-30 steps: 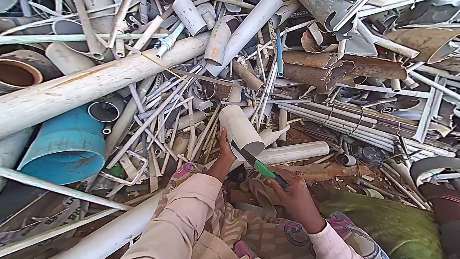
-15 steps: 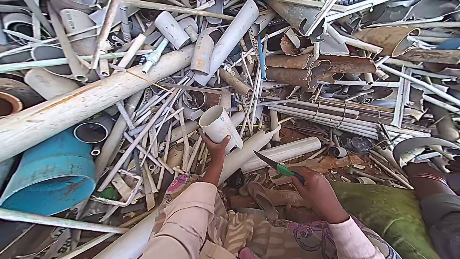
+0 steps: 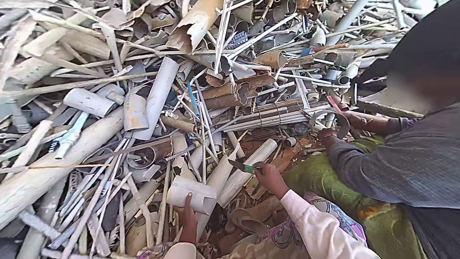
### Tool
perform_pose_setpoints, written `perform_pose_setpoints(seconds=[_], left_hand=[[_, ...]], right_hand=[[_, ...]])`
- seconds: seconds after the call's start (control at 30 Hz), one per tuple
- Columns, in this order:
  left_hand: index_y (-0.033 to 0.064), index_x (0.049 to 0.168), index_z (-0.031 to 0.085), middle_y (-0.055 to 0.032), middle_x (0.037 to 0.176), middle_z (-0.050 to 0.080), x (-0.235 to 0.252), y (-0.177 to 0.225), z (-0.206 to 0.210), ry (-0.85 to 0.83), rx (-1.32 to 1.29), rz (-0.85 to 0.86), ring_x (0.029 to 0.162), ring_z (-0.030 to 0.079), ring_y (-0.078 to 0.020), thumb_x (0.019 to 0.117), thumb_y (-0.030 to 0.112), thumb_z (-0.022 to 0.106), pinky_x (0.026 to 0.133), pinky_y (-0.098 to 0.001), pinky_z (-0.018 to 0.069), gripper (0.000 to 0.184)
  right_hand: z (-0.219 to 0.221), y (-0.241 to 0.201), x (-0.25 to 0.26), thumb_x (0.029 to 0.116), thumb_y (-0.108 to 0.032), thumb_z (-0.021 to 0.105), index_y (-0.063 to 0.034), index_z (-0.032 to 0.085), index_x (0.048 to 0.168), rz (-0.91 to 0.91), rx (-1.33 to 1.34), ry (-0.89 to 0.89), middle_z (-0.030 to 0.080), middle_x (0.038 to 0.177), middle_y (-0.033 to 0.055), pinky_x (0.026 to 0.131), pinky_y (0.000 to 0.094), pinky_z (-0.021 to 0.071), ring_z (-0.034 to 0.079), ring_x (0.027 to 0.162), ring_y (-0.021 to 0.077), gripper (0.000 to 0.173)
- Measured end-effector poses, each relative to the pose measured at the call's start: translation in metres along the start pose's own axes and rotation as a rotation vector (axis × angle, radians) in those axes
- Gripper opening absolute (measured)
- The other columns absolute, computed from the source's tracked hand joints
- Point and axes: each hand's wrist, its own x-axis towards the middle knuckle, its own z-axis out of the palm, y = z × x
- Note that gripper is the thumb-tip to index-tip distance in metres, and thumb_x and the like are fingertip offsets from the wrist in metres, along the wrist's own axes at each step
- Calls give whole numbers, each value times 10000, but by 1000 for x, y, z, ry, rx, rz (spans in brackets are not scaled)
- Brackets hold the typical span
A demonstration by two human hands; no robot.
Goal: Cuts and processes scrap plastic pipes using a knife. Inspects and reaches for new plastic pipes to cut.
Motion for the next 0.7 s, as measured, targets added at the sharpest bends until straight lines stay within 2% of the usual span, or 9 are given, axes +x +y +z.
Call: perform_pose_setpoints(seconds=[0.07,0.17,0.27,0.33,0.4,0.43,0.53,0.63,0.7], left_hand=[[150,1464,393,-99,1353,542,-20,19,12,-103,-233,-117,1195,571,-214,1051,332,433,967,-487,508,453],[182,1420,412,-44,1297,583,-61,60,23,-282,-472,-197,1184,590,-192,1052,560,234,962,-509,510,557],[207,1258,532,9,1073,726,-102,87,13,-410,-522,-148,969,717,-127,1004,633,354,773,-420,620,527],[114,1345,463,-36,1201,683,-157,131,9,-370,-313,-85,1048,679,-69,1103,447,253,834,-287,586,462],[-102,1562,123,-266,1574,324,-218,189,11,-387,135,-12,1387,437,-181,1109,128,163,1124,-276,373,509],[-75,1571,76,-257,1589,274,-234,204,17,-365,144,-95,1393,408,-188,1121,161,108,1128,-302,356,509],[-6,1505,231,-172,1331,465,-255,222,23,-313,-91,-299,1129,527,-145,1122,287,82,944,-332,459,504],[8,1252,426,-5,956,703,-204,159,-10,-496,-283,-90,856,685,21,1114,243,165,745,-191,589,378],[9,1215,460,42,871,648,-198,156,-14,-467,-290,-103,800,631,57,1117,232,154,735,-171,543,391]], right_hand=[[3,5,5,1067,-189,527,-29,644,1341,25,216,67,702,1112,193,897,483,523,673,951,297,338],[16,8,12,1092,-151,465,-18,530,1447,58,447,44,647,1174,228,820,454,529,643,892,291,385],[43,2,7,1081,-149,492,-34,446,1516,104,507,-91,639,1150,236,795,462,527,635,859,301,453],[68,-4,-5,1092,-182,493,-69,387,1547,181,590,-221,602,1005,172,660,389,510,570,692,224,480],[90,-14,-24,1102,-198,475,-73,354,1564,234,645,-325,600,1013,172,667,391,512,577,704,221,494],[100,-19,-35,1106,-204,463,-60,365,1554,236,648,-356,613,1067,186,722,406,525,612,781,237,480],[126,-22,-55,1102,-193,458,19,476,1460,196,644,-390,603,1353,283,1073,522,465,608,1250,372,417],[139,-25,-61,1085,-216,508,11,433,1475,227,671,-347,626,1317,278,1060,523,478,622,1239,371,457],[141,-31,-64,1065,-195,532,-9,384,1499,228,708,-313,642,1264,271,1014,520,508,652,1170,361,496]])
